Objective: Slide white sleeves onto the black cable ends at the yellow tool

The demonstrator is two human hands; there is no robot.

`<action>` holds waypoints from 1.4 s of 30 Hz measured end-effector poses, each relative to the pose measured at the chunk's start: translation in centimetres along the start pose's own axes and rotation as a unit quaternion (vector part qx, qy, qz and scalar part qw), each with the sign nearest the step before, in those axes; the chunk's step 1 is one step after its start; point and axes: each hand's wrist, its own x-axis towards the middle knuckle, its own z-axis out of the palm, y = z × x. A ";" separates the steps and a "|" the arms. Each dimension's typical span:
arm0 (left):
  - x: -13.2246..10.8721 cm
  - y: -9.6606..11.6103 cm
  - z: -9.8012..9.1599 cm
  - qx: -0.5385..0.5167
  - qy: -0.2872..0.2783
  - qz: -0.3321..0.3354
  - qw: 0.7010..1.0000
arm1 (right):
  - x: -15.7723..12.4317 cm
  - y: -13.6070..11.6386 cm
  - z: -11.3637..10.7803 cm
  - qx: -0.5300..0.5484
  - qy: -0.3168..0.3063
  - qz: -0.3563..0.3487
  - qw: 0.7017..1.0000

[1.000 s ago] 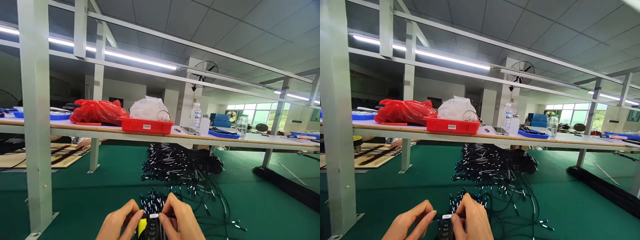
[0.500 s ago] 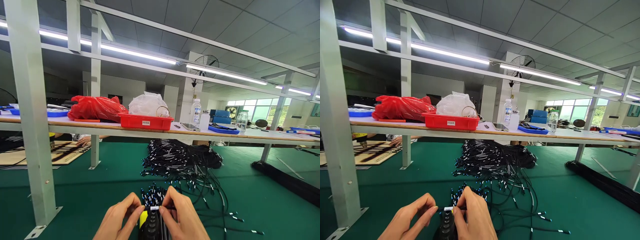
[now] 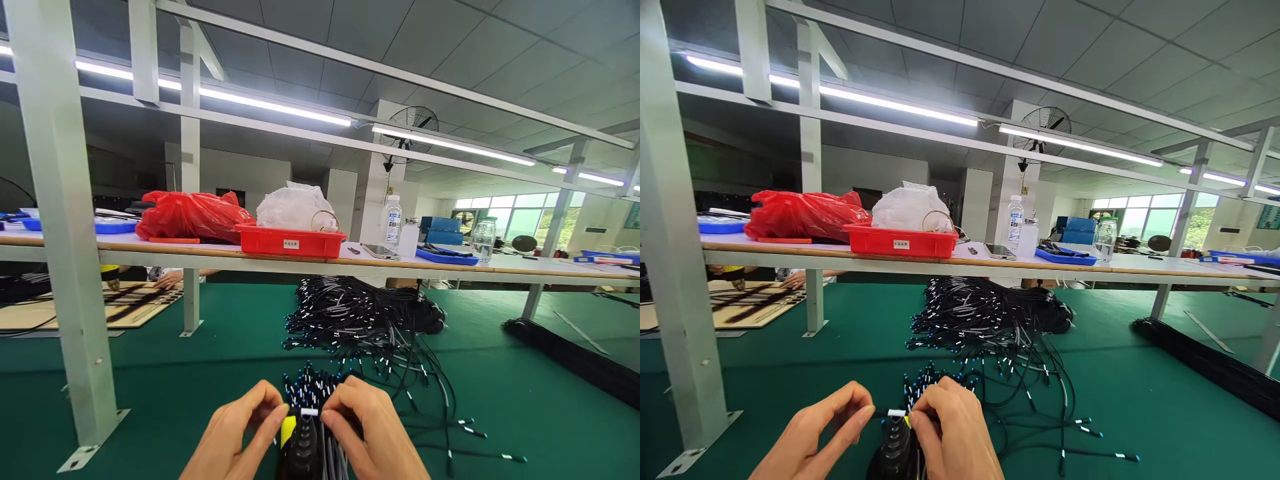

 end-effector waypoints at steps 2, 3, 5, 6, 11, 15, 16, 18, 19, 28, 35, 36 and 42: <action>-0.1 -0.8 0.2 0.007 0.020 -0.012 1.000 | 0.0 -0.1 0.0 0.009 0.007 -0.011 1.000; -0.2 -1.3 0.4 0.012 0.029 -0.015 0.999 | 0.0 -0.2 0.0 0.014 0.009 -0.013 1.000; -0.3 -2.0 0.6 0.016 0.031 -0.012 0.999 | 0.1 -0.3 0.1 0.026 0.014 -0.011 1.000; -0.3 -2.1 0.7 0.015 0.024 -0.007 1.000 | 0.1 -0.4 0.1 0.031 0.014 -0.008 0.999; -0.1 -1.1 0.4 0.001 -0.020 -0.001 1.000 | 0.4 -0.5 0.3 0.060 0.020 0.012 0.998; 0.1 -0.2 0.2 -0.022 -0.071 -0.015 0.997 | 0.3 -0.5 0.3 0.073 0.036 0.019 0.996; 0.1 -0.1 0.2 -0.027 -0.073 -0.022 0.997 | 0.3 -0.5 0.3 0.073 0.038 0.018 0.996; 0.1 -0.2 0.3 -0.037 -0.069 -0.033 0.996 | 0.2 -0.5 0.1 0.070 0.039 0.019 0.997; 0.1 -0.3 0.4 -0.043 -0.066 -0.035 0.996 | 0.1 -0.5 0.0 0.070 0.037 0.021 0.997; 0.0 0.3 -0.1 -0.063 -0.045 -0.033 0.996 | -0.4 0.0 -0.2 0.050 0.028 0.026 0.998; 0.0 0.6 -0.2 -0.067 -0.032 -0.026 0.997 | -0.2 0.0 -0.2 0.064 0.044 0.032 0.996; 0.0 0.6 -0.2 -0.065 -0.029 -0.024 0.997 | -0.2 -0.1 -0.2 0.066 0.046 0.031 0.996; 0.2 0.6 -0.1 -0.050 -0.013 -0.027 0.998 | -0.3 -0.4 -0.4 0.076 0.050 0.033 0.995</action>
